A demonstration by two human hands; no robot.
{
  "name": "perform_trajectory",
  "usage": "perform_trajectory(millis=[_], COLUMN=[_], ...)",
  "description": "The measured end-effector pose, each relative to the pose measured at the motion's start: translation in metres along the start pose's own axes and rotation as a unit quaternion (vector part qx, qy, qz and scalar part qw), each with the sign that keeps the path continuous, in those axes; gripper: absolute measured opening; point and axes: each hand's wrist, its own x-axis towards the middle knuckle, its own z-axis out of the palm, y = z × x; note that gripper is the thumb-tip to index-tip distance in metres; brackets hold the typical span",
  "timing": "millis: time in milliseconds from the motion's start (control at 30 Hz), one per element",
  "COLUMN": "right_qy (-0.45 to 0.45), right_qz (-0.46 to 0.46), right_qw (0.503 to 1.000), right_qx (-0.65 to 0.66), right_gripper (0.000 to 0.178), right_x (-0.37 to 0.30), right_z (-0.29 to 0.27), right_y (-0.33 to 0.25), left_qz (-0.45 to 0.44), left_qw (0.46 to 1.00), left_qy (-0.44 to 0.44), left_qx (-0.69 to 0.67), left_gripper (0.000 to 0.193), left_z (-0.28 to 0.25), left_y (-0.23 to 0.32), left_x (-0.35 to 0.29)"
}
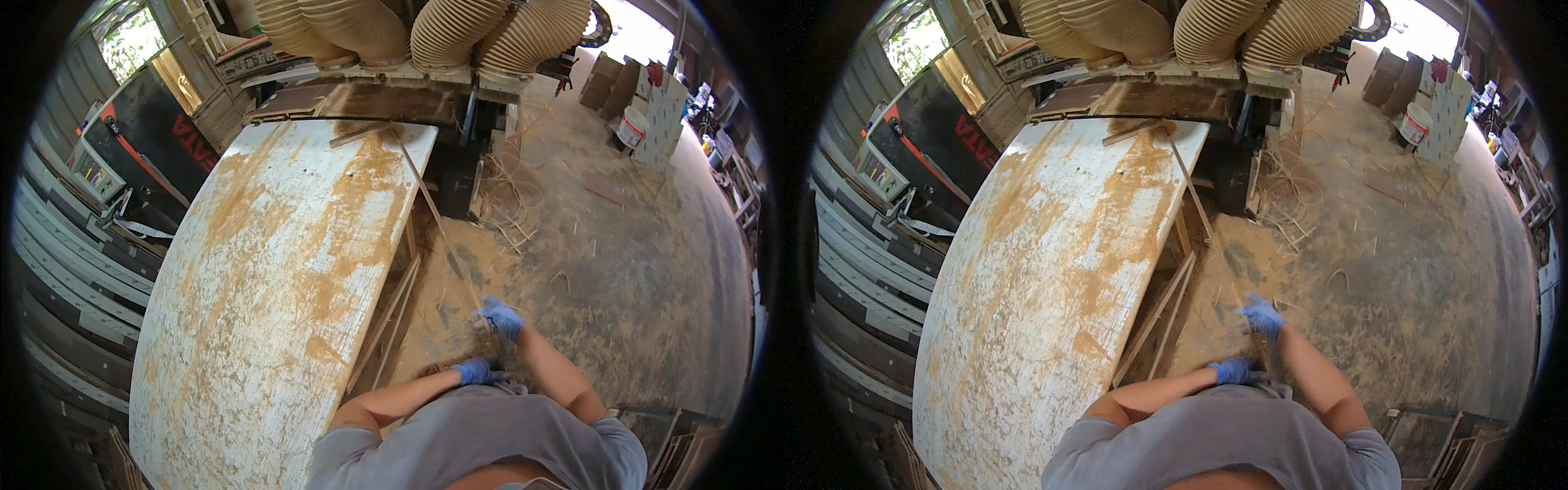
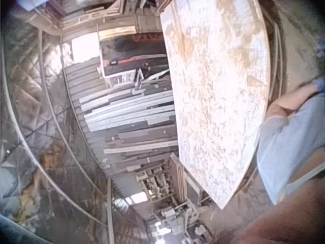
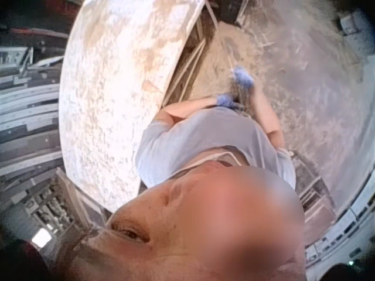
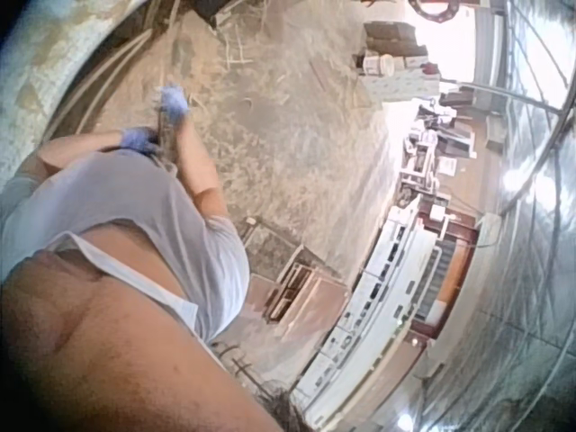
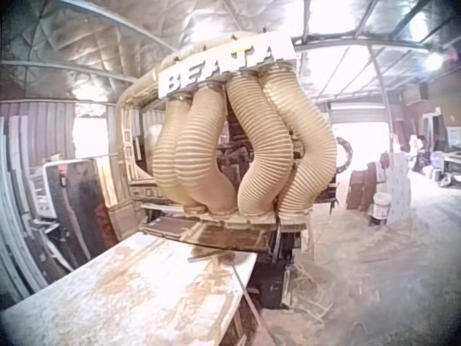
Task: The person wipes a large brown panel with a white cloth, then picks up and stacks multiple brown wood panels and thin strips on a workbench and a cart. The person moves around the workshop to organize the materials.
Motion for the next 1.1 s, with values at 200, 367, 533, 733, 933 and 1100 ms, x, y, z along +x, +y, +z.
perform_trajectory(millis=[200,367,533,733,933,1100], right_qy=[0.121,0.168,0.263,0.386,0.483,0.645], right_qz=[-0.077,-0.061,-0.059,-0.108,-0.233,-0.179], right_qw=[0.979,0.983,0.963,0.915,0.844,0.644], right_qx=[0.144,0.031,-0.015,0.037,0.004,-0.371], right_gripper=[0.023,0.017,0.015,0.017,0.013,0.05], right_x=[0.008,-0.118,-0.205,-0.201,-0.109,0.022], right_z=[-0.092,-0.182,-0.185,-0.236,-0.446,-0.537], right_y=[0.058,0.136,0.169,0.231,0.165,-0.057], left_qz=[0.015,0.048,0.0,-0.074,-0.086,-0.06], left_qw=[0.998,0.996,0.99,0.979,0.958,0.927], left_qy=[-0.003,0.069,0.136,0.158,0.226,0.348], left_qx=[0.06,0.008,-0.045,-0.105,-0.152,-0.126], left_gripper=[0.051,0.045,0.044,0.046,0.047,0.046], left_z=[-0.007,-0.032,-0.037,-0.049,-0.06,-0.067], left_y=[-0.007,-0.025,-0.071,-0.048,-0.016,-0.033], left_x=[0.031,0.038,0.067,0.116,0.156,0.156])
